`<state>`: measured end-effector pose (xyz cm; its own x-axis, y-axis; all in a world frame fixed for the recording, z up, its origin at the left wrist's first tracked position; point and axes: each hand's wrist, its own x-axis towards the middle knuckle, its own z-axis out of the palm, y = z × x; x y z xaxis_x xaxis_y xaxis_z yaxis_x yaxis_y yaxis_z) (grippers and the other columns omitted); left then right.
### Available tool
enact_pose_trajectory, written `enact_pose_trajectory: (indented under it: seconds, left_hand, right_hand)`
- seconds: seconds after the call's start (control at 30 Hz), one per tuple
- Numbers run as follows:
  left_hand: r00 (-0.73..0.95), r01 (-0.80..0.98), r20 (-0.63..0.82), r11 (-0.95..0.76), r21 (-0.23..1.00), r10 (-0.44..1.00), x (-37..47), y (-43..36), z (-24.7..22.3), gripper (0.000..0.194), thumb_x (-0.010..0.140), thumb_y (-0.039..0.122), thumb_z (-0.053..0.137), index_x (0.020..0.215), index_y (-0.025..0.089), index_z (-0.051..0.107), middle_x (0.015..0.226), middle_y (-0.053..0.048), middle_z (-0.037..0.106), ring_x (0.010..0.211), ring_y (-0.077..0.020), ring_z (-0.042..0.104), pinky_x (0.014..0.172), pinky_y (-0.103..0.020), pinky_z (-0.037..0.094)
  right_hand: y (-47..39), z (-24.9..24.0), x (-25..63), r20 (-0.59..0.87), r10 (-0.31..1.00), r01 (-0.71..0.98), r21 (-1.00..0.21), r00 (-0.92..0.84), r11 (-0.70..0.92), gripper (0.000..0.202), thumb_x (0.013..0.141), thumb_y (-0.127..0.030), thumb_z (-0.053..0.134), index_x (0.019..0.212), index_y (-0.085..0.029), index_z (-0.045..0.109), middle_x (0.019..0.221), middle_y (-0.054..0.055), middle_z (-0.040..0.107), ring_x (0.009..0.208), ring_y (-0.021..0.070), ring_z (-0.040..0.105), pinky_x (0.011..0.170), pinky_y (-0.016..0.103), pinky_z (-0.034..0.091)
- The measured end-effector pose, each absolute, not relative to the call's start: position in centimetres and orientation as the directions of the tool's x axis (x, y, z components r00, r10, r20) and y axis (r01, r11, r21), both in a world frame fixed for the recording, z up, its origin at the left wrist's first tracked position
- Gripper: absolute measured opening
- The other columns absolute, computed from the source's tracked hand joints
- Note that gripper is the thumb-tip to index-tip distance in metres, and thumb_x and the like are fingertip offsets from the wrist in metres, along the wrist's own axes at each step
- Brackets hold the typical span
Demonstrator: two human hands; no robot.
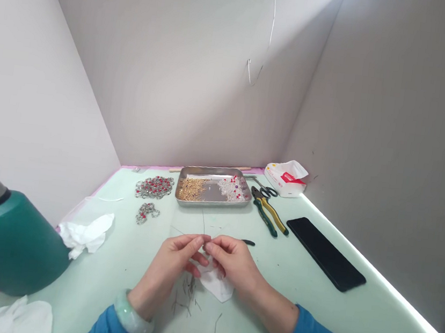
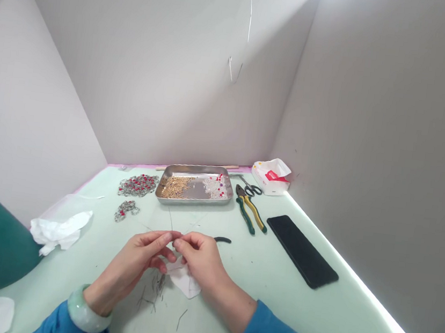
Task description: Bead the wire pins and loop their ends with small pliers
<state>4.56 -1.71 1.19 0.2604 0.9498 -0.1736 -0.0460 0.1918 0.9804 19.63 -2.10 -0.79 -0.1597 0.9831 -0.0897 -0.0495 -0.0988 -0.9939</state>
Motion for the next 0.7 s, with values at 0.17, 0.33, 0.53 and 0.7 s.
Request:
enact_pose_trajectory:
  seconds: [0.17,0.33,0.53,0.7]
  left_hand:
    - [0.297,-0.153,-0.284,0.339,0.928,0.912,4.0,-1.5,1.4,0.027,0.078,0.033,0.063,0.091,0.01,0.067,0.089,-0.014,0.069,0.07,-0.0169,0.065,0.057,-0.025,0.053]
    - [0.471,-0.211,-0.322,0.46,0.863,0.821,4.2,-1.7,1.4,0.023,0.078,0.029,0.064,0.085,0.008,0.068,0.079,-0.011,0.069,0.06,-0.0118,0.063,0.052,-0.019,0.052]
    - [0.509,-0.157,-0.353,0.488,0.859,0.785,4.7,-2.1,1.3,0.026,0.077,0.032,0.064,0.077,0.006,0.068,0.072,-0.011,0.068,0.057,-0.011,0.062,0.051,-0.018,0.05]
    - [0.543,-0.137,-0.351,0.493,0.859,0.763,4.7,-2.3,1.3,0.026,0.079,0.032,0.062,0.081,0.007,0.067,0.076,-0.012,0.068,0.061,-0.013,0.064,0.052,-0.019,0.05]
  right_hand:
    - [-1.3,-1.1,20.5,0.168,0.985,0.154,-0.973,-0.027,0.17,0.012,0.079,-0.028,0.055,0.077,-0.018,0.062,0.075,0.001,0.059,0.066,0.0125,0.05,0.06,0.025,0.039]
    - [-1.0,-0.7,21.3,-0.043,0.957,-0.153,-0.984,-0.287,-0.09,0.025,0.081,-0.038,0.055,0.093,-0.017,0.062,0.061,-0.003,0.052,0.049,0.0083,0.042,0.047,0.022,0.032]
    - [-0.8,-0.5,21.7,-0.007,0.899,-0.201,-0.974,-0.438,-0.105,0.019,0.073,-0.033,0.067,0.08,-0.016,0.062,0.061,-0.002,0.056,0.051,0.0074,0.043,0.049,0.022,0.03]
    - [-0.8,-0.6,21.7,0.004,0.905,-0.255,-0.96,-0.424,-0.116,0.018,0.073,-0.03,0.067,0.078,-0.016,0.058,0.061,-0.004,0.054,0.051,0.0071,0.045,0.05,0.021,0.031]
